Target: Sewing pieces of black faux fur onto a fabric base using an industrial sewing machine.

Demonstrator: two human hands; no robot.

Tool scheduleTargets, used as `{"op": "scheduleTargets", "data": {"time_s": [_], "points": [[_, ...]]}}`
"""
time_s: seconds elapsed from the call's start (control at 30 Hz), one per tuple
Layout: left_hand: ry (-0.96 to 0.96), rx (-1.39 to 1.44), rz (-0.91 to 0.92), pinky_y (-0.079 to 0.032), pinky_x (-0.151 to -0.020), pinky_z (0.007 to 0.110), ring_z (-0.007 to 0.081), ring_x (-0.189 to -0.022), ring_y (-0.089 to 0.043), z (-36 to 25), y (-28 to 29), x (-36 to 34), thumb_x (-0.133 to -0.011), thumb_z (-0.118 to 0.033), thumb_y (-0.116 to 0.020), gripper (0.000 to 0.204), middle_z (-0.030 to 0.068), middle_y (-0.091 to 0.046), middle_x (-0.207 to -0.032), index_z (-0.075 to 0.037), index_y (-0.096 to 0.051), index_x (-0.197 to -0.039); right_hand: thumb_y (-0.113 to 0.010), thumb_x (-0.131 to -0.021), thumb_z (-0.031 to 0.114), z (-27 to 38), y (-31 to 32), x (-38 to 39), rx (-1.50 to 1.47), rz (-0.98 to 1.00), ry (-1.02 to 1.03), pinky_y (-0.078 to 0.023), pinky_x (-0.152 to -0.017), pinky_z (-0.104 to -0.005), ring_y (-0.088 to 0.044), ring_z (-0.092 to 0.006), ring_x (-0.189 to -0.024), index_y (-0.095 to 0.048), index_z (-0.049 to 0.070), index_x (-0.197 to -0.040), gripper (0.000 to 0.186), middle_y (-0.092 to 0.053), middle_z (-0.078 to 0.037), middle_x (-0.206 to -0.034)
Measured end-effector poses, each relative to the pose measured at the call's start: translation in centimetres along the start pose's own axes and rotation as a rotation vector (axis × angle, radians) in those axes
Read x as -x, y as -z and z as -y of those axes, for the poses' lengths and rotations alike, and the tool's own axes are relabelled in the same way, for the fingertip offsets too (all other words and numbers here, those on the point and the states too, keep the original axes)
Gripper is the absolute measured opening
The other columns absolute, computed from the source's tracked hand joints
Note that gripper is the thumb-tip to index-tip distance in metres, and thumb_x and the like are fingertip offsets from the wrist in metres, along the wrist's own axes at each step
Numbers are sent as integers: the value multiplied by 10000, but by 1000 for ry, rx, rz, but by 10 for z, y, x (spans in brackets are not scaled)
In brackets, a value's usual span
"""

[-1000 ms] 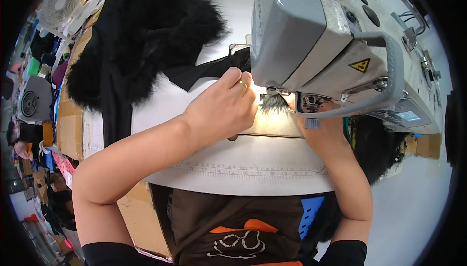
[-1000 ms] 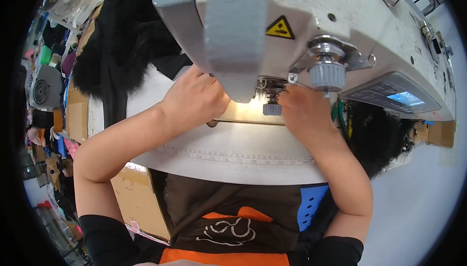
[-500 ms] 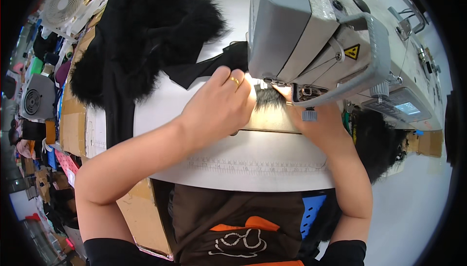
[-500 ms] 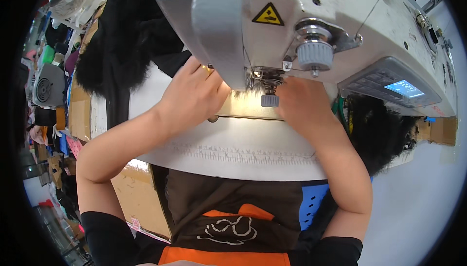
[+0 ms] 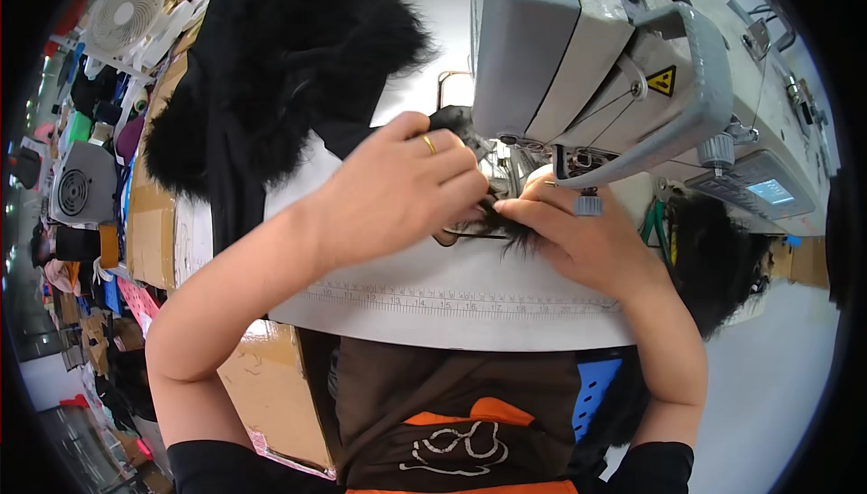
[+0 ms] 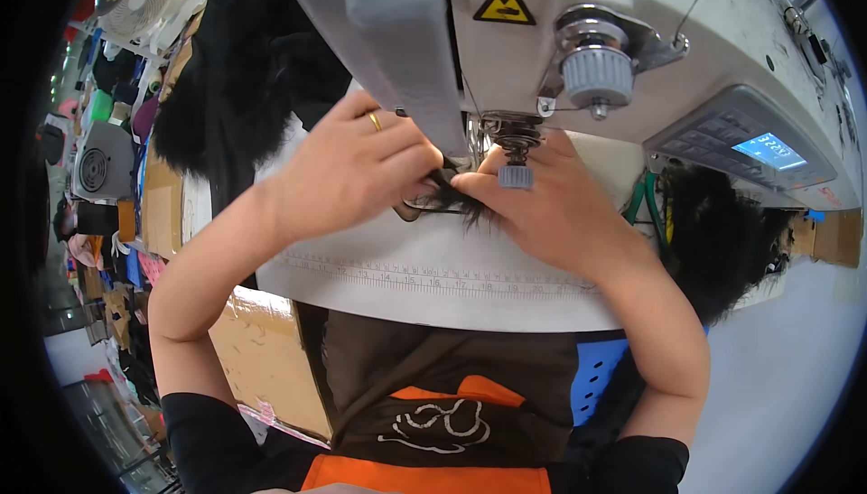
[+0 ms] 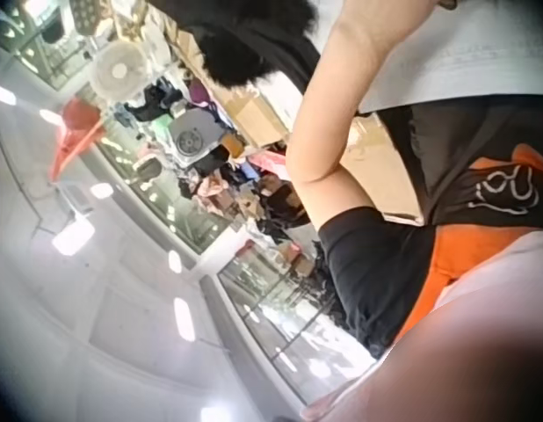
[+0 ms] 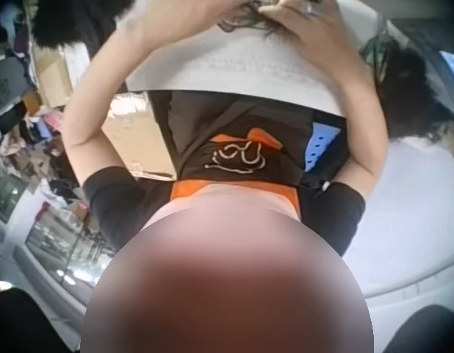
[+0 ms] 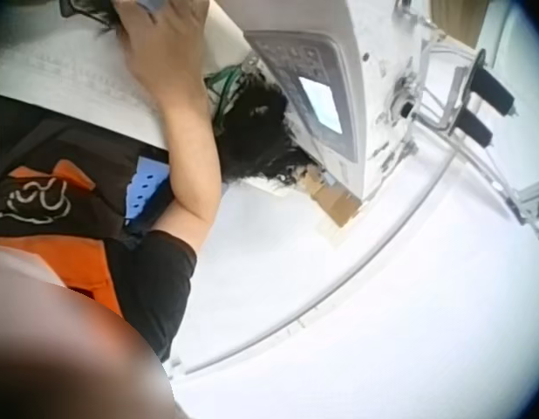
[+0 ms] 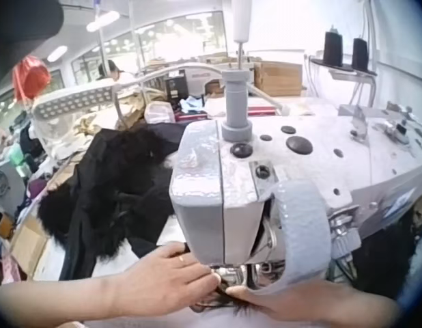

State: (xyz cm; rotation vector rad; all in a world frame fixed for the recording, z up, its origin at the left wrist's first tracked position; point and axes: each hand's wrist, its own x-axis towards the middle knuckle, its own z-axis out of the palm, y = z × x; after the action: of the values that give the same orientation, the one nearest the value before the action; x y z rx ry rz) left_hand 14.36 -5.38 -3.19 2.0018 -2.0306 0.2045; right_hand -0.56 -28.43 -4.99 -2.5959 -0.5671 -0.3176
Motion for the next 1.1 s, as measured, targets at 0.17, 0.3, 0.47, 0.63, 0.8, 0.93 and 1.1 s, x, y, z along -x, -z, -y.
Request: {"op": "scheduleTargets", "data": {"time_s": [0.17, 0.3, 0.47, 0.63, 0.8, 0.93, 1.1], "points": [[-72, -165, 12, -442, -1047, 367, 159, -1102, -651, 25, -1, -7, -948, -170, -642, 84, -22, -664, -1049, -133, -631, -1023, -718, -699, -63, -1, 0, 0, 50, -39, 0, -523, -828, -423, -672, -265, -931, -764, 132, -1144, 488, -677, -11, -961], [-194, -219, 25, -429, -1104, 378, 155, -1105, -653, 33, 0, -10, -941, -163, -651, 144, -35, -664, -1073, -142, -638, -1083, -691, -681, -85, -3, 2, 4, 35, -50, 15, -518, -832, -403, -657, -252, -867, -771, 147, -1156, 535, -654, 10, -937], [-264, -261, 93, -464, -1052, 364, 150, -1098, -656, 31, 7, -10, -931, -165, -665, 187, -30, -658, -1073, -137, -647, -1115, -728, -712, -45, -8, 2, 6, 34, -33, 6, -528, -813, -400, -664, -240, -859, -782, 136, -1138, 466, -663, 1, -943], [-294, -216, 74, -486, -909, 318, 148, -1033, -663, 17, 4, -11, -911, -169, -671, 185, -4, -645, -1080, -121, -653, -1089, -761, -855, 54, -14, 4, 6, 88, -70, -174, -552, -808, -406, -720, -263, -926, -799, 142, -1137, 298, -753, -49, -1021], [-154, -158, 117, -469, -833, 313, 167, -976, -645, 1, -1, -12, -888, -175, -677, 196, 23, -631, -1078, -111, -677, -1074, -768, -890, 112, -22, 1, 15, 343, 114, -224, -564, -858, -427, -730, -295, -981, -789, 129, -1143, 255, -763, -69, -1082], [-154, -204, 59, -461, -801, 313, 182, -945, -628, -15, -5, -8, -875, -194, -684, 196, 37, -622, -1075, -96, -699, -1045, -791, -844, 89, -11, 8, 5, 117, 54, -125, -560, -860, -435, -718, -301, -1005, -767, 129, -1133, 293, -737, -57, -1106], [-110, -203, 84, -460, -819, 320, 178, -978, -627, -20, 6, -9, -869, -183, -684, 186, 33, -630, -1034, -104, -709, -1035, -793, -782, 18, -12, 7, 6, -56, 29, -11, -554, -820, -420, -703, -288, -971, -754, 135, -1125, 365, -711, -38, -1061]]}}
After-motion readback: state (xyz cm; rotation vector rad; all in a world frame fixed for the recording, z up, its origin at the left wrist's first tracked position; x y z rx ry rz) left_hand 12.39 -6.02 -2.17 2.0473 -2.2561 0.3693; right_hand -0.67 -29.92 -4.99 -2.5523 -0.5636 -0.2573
